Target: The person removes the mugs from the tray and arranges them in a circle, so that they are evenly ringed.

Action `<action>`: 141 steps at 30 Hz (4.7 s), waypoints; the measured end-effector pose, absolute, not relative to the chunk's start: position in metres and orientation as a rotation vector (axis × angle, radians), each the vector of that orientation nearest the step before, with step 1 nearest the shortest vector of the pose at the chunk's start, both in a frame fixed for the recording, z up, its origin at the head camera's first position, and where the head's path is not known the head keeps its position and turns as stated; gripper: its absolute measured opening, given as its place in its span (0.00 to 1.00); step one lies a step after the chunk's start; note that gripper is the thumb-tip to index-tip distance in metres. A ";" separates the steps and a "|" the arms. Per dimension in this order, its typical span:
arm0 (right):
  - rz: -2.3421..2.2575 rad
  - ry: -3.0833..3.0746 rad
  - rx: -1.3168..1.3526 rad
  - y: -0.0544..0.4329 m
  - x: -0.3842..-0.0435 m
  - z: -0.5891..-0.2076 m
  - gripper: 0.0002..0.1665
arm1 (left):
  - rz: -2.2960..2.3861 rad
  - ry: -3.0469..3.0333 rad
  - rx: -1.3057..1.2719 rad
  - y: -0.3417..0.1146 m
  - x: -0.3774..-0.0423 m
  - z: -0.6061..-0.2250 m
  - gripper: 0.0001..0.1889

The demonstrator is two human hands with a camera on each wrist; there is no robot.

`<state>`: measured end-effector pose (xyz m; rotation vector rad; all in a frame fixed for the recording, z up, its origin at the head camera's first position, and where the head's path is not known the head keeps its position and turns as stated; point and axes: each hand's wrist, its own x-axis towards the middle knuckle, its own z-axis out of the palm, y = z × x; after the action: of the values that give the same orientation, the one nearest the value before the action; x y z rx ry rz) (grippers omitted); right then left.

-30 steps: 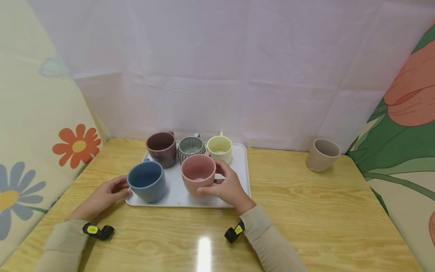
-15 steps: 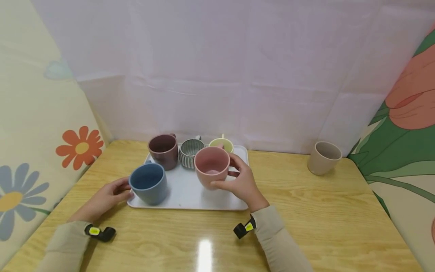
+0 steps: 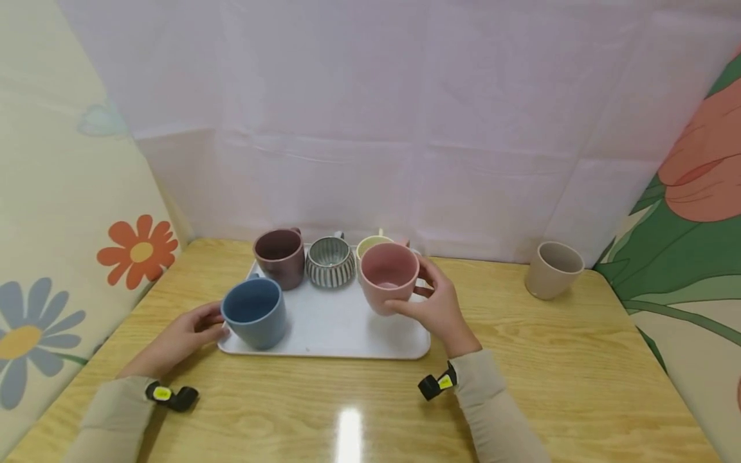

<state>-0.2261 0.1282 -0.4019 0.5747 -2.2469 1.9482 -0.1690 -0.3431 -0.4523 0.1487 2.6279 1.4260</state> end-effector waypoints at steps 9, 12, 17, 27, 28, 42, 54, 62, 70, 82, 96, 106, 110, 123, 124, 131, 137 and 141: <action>1.900 -2.290 0.439 0.159 -0.234 -0.411 0.50 | 1.393 2.632 0.121 -0.343 -0.167 -0.449 0.36; 1.878 -2.285 0.386 0.168 -0.237 -0.416 0.50 | 1.379 2.631 0.123 -0.343 -0.167 -0.448 0.36; 1.878 -2.286 0.313 0.181 -0.240 -0.424 0.50 | 1.383 2.621 0.118 -0.342 -0.167 -0.448 0.36; 1.852 -2.322 0.216 0.206 -0.247 -0.440 0.52 | 1.404 2.620 0.116 -0.342 -0.166 -0.449 0.35; 1.852 -2.323 0.205 0.208 -0.248 -0.441 0.52 | 1.406 2.620 0.116 -0.342 -0.166 -0.449 0.35; 1.882 -2.272 -0.030 0.233 -0.253 -0.449 0.50 | 1.405 2.605 0.094 -0.343 -0.167 -0.449 0.36; 1.949 -2.212 -0.188 0.250 -0.257 -0.454 0.50 | 1.400 2.617 0.095 -0.342 -0.164 -0.446 0.36; 1.970 -2.155 -0.190 0.262 -0.258 -0.457 0.47 | 1.447 2.600 0.105 -0.343 -0.165 -0.449 0.36; 1.989 -2.087 -0.252 0.275 -0.258 -0.458 0.48 | 1.450 2.590 0.100 -0.342 -0.165 -0.450 0.36; 2.120 -1.780 -0.250 0.285 -0.252 -0.462 0.42 | 1.390 2.615 0.104 -0.341 -0.166 -0.449 0.36; 1.909 -1.984 -0.317 0.280 -0.251 -0.458 0.47 | 1.401 2.638 0.110 -0.343 -0.166 -0.449 0.35; 1.818 -2.009 -0.340 0.273 -0.252 -0.458 0.46 | 1.377 2.651 0.131 -0.344 -0.167 -0.451 0.35; 1.754 -2.024 -0.345 0.273 -0.251 -0.460 0.45 | 1.367 2.648 0.128 -0.344 -0.166 -0.450 0.36; 1.747 -2.007 -0.337 0.274 -0.254 -0.463 0.45 | 1.345 2.649 0.098 -0.342 -0.166 -0.447 0.36; 1.734 -2.017 -0.337 0.274 -0.255 -0.463 0.45 | 1.346 2.648 0.095 -0.342 -0.166 -0.447 0.36; 1.730 -1.997 -0.335 0.276 -0.256 -0.467 0.45 | 1.345 2.650 0.090 -0.342 -0.166 -0.447 0.36; 1.729 -1.972 -0.349 0.277 -0.255 -0.468 0.43 | 1.367 2.635 0.082 -0.340 -0.166 -0.446 0.35; 1.736 -1.942 -0.355 0.277 -0.253 -0.467 0.41 | 1.377 2.628 0.083 -0.340 -0.167 -0.447 0.36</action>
<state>-0.2534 0.2767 -0.4671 -0.3548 -1.9423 1.7357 -0.1671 -0.3399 -0.4465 0.0829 2.6277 1.3769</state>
